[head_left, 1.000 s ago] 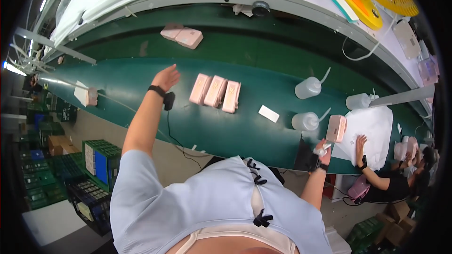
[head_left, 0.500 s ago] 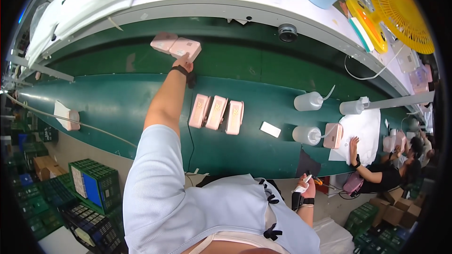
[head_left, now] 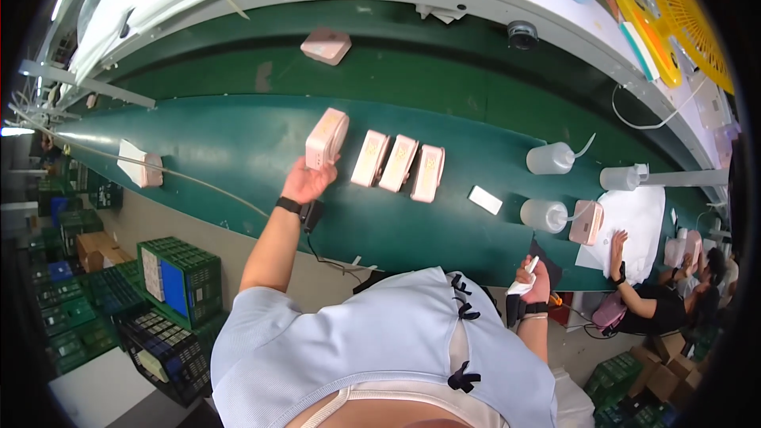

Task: The person cleans pink fans by wiping them with a cloth and blowing them with an air nozzle before placing them back on the conveyor belt. For some units, the person also presses a small white component into the center of the fan.

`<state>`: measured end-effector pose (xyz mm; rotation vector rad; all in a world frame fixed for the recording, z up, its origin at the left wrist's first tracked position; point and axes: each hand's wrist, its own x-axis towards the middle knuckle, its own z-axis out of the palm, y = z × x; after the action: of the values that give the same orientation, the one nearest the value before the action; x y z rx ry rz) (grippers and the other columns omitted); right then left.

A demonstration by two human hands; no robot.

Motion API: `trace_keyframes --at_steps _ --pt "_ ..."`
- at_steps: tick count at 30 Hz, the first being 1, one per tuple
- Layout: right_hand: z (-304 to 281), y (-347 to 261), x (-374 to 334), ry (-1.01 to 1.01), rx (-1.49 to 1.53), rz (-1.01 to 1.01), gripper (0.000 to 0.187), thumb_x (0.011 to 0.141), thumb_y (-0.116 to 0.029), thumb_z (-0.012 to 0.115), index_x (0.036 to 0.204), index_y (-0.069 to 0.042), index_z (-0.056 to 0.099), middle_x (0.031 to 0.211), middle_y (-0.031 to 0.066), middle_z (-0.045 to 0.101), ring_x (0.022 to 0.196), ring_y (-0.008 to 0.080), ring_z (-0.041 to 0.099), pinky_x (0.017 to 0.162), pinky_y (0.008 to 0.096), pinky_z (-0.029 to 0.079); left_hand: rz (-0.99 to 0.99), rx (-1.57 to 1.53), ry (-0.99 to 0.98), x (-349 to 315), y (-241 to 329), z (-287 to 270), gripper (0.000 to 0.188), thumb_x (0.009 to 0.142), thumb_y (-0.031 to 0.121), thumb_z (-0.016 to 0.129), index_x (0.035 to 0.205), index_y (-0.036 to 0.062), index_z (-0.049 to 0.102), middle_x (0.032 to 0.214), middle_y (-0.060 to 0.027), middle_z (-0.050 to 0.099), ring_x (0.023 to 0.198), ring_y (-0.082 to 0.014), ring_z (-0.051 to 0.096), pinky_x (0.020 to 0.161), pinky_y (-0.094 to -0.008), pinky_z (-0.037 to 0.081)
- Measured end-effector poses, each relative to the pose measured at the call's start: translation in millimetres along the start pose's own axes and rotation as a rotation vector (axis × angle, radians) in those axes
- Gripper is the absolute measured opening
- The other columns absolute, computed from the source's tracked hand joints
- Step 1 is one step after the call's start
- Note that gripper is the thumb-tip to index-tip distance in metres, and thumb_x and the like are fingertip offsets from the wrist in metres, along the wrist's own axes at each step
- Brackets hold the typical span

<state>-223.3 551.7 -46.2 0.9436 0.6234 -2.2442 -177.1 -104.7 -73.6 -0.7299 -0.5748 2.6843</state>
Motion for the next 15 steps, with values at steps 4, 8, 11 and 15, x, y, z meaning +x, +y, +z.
trace_keyframes --at_steps 4,8,11,15 --pt "16 3 4 0.043 -0.022 0.022 0.017 0.095 -0.02 0.054 0.099 -0.005 0.062 0.082 0.0053 0.066 0.048 0.0124 0.043 0.042 0.0243 0.035 0.014 0.062 -0.039 4 -27 -42 0.058 0.095 0.035 0.051 0.135 -0.0067 0.044 0.1 -0.0145 0.051 0.092 -0.0264 0.056 0.08 -0.0336 0.055" --pt "20 5 7 0.028 -0.052 0.029 0.017 0.095 -0.02 0.053 0.1 -0.005 0.062 0.082 0.0052 0.065 0.048 0.0126 0.043 0.042 0.0242 0.035 0.068 0.064 -0.056 11 -44 -52 0.056 0.097 0.037 0.052 0.131 -0.0078 0.047 0.102 -0.016 0.052 0.093 -0.0264 0.056 0.077 -0.0332 0.055" --pt "16 6 8 0.025 -0.054 0.037 0.018 0.095 -0.019 0.052 0.102 -0.005 0.061 0.083 0.0053 0.065 0.049 0.0128 0.044 0.043 0.0241 0.036 0.251 0.017 0.302 11 -58 -40 0.058 0.097 0.038 0.054 0.131 -0.0081 0.045 0.104 -0.0174 0.053 0.093 -0.0261 0.057 0.075 -0.0345 0.055" --pt "6 7 2 0.041 -0.037 0.017 0.016 0.095 -0.02 0.054 0.099 -0.006 0.062 0.081 0.0052 0.066 0.048 0.0129 0.044 0.042 0.0246 0.035 0.42 0.278 0.653 -19 -98 14 0.055 0.097 0.036 0.058 0.131 -0.0048 0.044 0.11 -0.0161 0.054 0.095 -0.024 0.057 0.076 -0.0355 0.053"
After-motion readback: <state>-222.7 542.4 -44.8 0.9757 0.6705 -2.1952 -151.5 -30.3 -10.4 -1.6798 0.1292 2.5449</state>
